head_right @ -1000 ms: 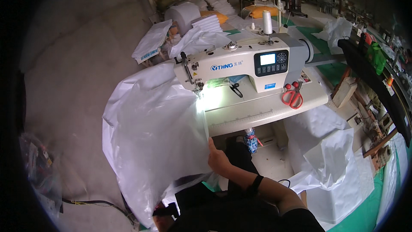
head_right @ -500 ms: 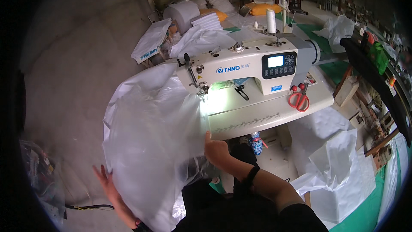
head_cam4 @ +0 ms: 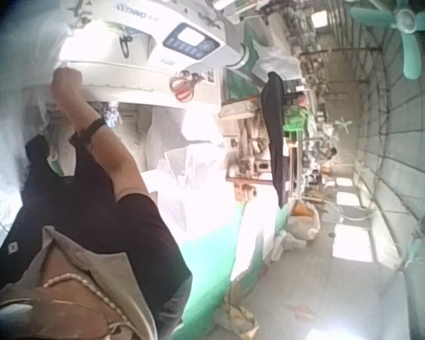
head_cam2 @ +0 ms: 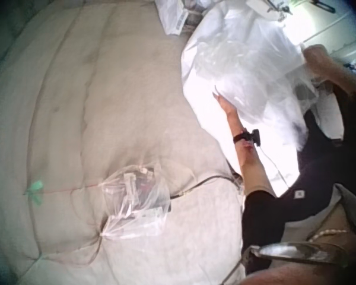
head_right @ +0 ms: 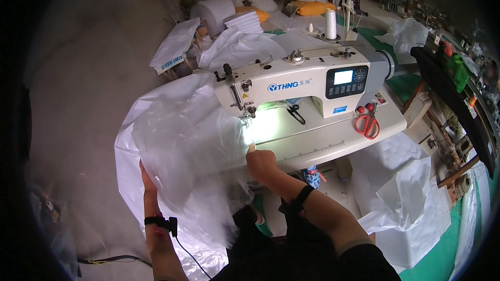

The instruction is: Sewing large white synthetic sheets or fabric using an industrial sewing machine.

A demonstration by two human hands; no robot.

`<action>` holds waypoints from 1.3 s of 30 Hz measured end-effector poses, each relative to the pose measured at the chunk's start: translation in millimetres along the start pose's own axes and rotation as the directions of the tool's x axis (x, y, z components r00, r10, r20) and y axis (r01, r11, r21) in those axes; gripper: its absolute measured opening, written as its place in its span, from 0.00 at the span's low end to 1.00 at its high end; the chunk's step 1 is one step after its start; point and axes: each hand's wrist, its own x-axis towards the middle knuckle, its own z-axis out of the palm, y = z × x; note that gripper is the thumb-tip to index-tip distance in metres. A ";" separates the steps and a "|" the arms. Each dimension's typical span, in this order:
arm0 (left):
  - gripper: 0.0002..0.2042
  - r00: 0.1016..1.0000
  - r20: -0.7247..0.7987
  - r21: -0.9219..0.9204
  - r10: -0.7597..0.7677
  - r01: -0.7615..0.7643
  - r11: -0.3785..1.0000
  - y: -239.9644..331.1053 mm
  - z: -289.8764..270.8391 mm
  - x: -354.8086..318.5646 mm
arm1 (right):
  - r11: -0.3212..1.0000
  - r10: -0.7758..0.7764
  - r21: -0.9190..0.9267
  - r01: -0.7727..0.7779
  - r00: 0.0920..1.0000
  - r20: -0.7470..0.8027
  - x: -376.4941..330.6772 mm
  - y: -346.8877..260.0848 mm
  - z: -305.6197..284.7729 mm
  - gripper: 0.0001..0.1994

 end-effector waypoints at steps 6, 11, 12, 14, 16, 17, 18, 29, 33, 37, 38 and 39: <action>0.23 0.998 0.012 0.132 -0.066 0.064 0.989 -10.6 10.1 21.7 | 0.999 -0.006 -0.050 0.006 1.000 0.004 30.5 3.2 0.1 0.22; 0.24 0.975 0.126 0.757 -0.183 0.024 0.652 36.5 -5.3 48.9 | 0.998 -0.050 -0.042 0.053 0.997 0.063 54.2 11.3 0.6 0.16; 0.24 0.967 0.112 0.867 -0.231 0.018 0.497 55.1 -7.0 51.8 | 0.998 -0.038 -0.057 0.041 0.998 0.052 56.0 12.3 1.5 0.15; 0.24 0.984 -0.035 0.944 -0.175 0.090 0.316 98.6 -1.4 41.9 | 0.999 -0.034 -0.038 0.036 0.999 0.039 56.9 12.9 4.1 0.15; 0.27 0.970 -0.219 0.842 0.107 0.132 0.523 142.3 20.7 0.7 | 0.999 -0.019 -0.049 0.020 1.000 0.023 56.4 11.8 6.7 0.14; 0.29 0.928 -0.242 0.827 0.283 0.045 0.560 160.4 39.1 -25.1 | 0.998 -0.010 -0.062 0.012 1.000 0.018 56.4 11.1 7.5 0.14; 0.34 0.952 -0.151 0.884 0.266 0.009 0.468 173.2 61.5 -49.0 | 0.996 -0.007 -0.086 0.007 1.000 0.001 56.1 10.1 8.3 0.13; 0.07 0.923 0.383 0.769 0.012 -0.326 0.550 165.8 64.2 -70.1 | 0.994 -0.032 -0.107 0.031 0.999 -0.009 54.3 10.5 6.7 0.15; 0.06 0.989 -0.035 0.023 -0.146 0.147 0.989 161.0 -70.0 0.4 | 0.992 -0.043 -0.117 0.038 0.998 -0.039 54.5 12.2 12.1 0.17; 0.09 0.937 -0.295 0.906 0.185 0.213 0.366 100.8 -204.0 55.1 | 0.993 -0.071 -0.094 0.066 0.996 -0.057 55.8 16.7 19.2 0.19; 0.14 0.939 -0.338 0.930 0.071 0.321 0.181 95.0 -223.5 58.5 | 0.994 -0.074 -0.083 0.068 0.995 -0.068 55.2 17.5 20.7 0.19; 0.18 0.859 -0.415 0.909 0.300 0.381 0.169 94.0 -225.7 59.3 | 0.994 -0.065 -0.092 0.055 0.992 -0.108 55.5 17.8 21.6 0.19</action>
